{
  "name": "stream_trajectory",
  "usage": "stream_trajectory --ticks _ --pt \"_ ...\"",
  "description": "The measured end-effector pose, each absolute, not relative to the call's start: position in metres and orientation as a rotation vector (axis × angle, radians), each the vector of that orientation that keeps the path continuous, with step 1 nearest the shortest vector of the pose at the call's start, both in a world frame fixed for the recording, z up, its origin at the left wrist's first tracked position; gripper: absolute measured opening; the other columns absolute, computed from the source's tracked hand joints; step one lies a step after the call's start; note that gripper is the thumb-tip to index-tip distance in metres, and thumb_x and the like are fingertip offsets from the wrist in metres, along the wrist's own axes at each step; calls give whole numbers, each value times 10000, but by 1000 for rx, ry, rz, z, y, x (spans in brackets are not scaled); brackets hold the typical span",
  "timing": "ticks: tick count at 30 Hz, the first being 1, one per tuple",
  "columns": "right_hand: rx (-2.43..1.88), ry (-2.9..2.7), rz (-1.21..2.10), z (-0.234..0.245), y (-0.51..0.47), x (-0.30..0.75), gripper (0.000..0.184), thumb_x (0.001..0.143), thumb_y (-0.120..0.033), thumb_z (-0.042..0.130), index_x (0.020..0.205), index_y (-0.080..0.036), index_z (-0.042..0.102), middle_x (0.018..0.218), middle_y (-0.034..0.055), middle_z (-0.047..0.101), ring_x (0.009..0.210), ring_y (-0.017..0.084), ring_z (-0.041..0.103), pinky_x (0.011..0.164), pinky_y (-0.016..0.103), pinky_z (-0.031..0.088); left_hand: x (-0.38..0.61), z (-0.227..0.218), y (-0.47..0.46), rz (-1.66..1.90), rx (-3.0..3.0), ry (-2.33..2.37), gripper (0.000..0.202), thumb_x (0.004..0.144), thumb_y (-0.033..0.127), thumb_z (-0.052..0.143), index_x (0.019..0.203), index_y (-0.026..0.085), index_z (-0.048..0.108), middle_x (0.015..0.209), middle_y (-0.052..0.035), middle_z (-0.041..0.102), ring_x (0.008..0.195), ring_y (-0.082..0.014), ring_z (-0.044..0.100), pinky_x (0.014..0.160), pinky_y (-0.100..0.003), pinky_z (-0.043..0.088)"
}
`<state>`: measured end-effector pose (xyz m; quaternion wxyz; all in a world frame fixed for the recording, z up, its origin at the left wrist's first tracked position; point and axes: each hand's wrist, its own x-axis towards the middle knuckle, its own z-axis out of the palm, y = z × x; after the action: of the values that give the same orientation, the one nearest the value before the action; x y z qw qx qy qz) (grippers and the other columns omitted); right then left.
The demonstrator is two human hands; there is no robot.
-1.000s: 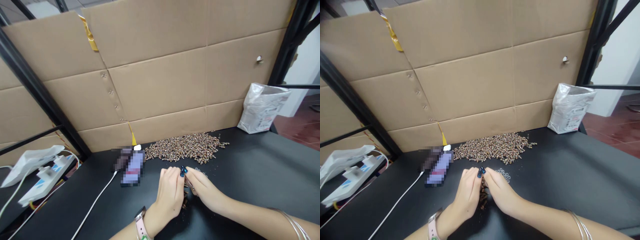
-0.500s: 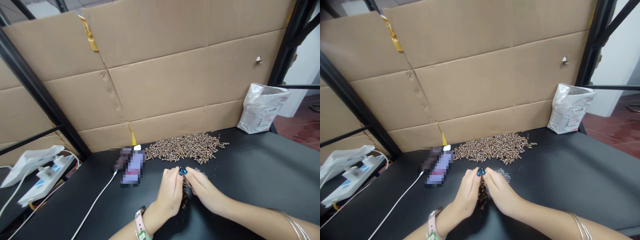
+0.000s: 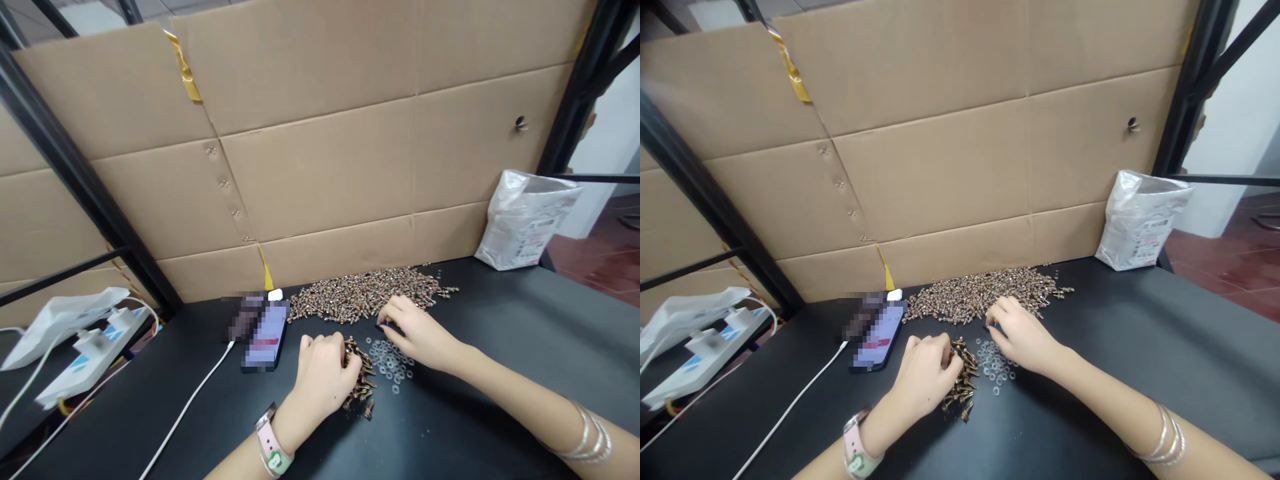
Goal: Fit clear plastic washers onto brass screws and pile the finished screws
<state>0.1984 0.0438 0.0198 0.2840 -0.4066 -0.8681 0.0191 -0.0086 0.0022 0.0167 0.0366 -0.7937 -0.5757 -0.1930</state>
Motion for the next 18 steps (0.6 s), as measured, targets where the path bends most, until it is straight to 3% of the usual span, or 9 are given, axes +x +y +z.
stream_trajectory --ticks 7,18 --pt "-1141 -2306 -200 2 77 181 51 805 -192 575 853 -179 569 890 83 536 879 238 482 781 376 430 -8 22 0 -736 -2419 -1791 107 792 229 418 691 203 394 602 31 524 593 -158 503 656 -301 261" --pt "-1126 -2304 -201 0 83 180 120 831 -94 481 803 -165 574 857 83 554 870 233 468 786 364 418 -7 17 -1 -761 -2477 -1758 90 795 197 426 710 203 396 600 39 524 580 -148 483 664 -299 275"
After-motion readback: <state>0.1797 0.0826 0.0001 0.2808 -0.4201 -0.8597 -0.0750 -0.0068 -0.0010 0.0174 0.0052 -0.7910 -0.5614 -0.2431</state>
